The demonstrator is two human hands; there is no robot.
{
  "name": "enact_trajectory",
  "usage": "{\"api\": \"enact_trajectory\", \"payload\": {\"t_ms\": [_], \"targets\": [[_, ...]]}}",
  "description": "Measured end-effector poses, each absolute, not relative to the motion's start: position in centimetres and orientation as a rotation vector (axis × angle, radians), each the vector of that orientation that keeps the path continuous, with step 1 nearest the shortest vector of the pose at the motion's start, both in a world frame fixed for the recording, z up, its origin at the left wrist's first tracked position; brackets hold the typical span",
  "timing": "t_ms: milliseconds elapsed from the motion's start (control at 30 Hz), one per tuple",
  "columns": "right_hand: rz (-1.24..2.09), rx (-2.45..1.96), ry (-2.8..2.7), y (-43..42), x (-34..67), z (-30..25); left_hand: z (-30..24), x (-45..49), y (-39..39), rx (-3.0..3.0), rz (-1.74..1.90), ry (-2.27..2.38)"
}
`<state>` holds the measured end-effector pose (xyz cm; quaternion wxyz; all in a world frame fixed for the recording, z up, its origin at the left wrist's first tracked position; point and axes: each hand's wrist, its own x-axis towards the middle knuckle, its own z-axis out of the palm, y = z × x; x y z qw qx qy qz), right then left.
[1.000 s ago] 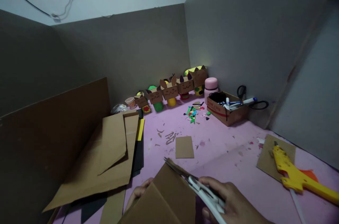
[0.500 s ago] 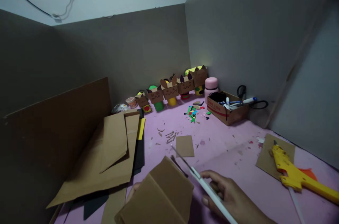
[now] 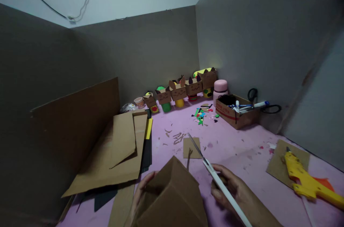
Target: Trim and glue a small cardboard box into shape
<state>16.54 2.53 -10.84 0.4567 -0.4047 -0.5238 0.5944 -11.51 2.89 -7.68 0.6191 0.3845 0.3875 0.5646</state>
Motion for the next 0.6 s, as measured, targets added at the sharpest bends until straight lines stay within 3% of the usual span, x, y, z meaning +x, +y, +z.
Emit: {"api": "enact_trajectory", "payload": {"t_ms": [133,367,600], "targets": [[1.472,-0.878,-1.256,2.2,16.4,-11.5,-8.4,-10.6,3.6,0.95,1.194,0.962],[1.527,-0.768,-1.205,2.1,15.8,-12.2,-11.2,-9.6,4.4,0.991,1.34,0.981],[1.474,-0.788,-1.187,2.1,15.6,-11.4,-9.4,-10.2,3.0,0.983,1.391,0.952]]}}
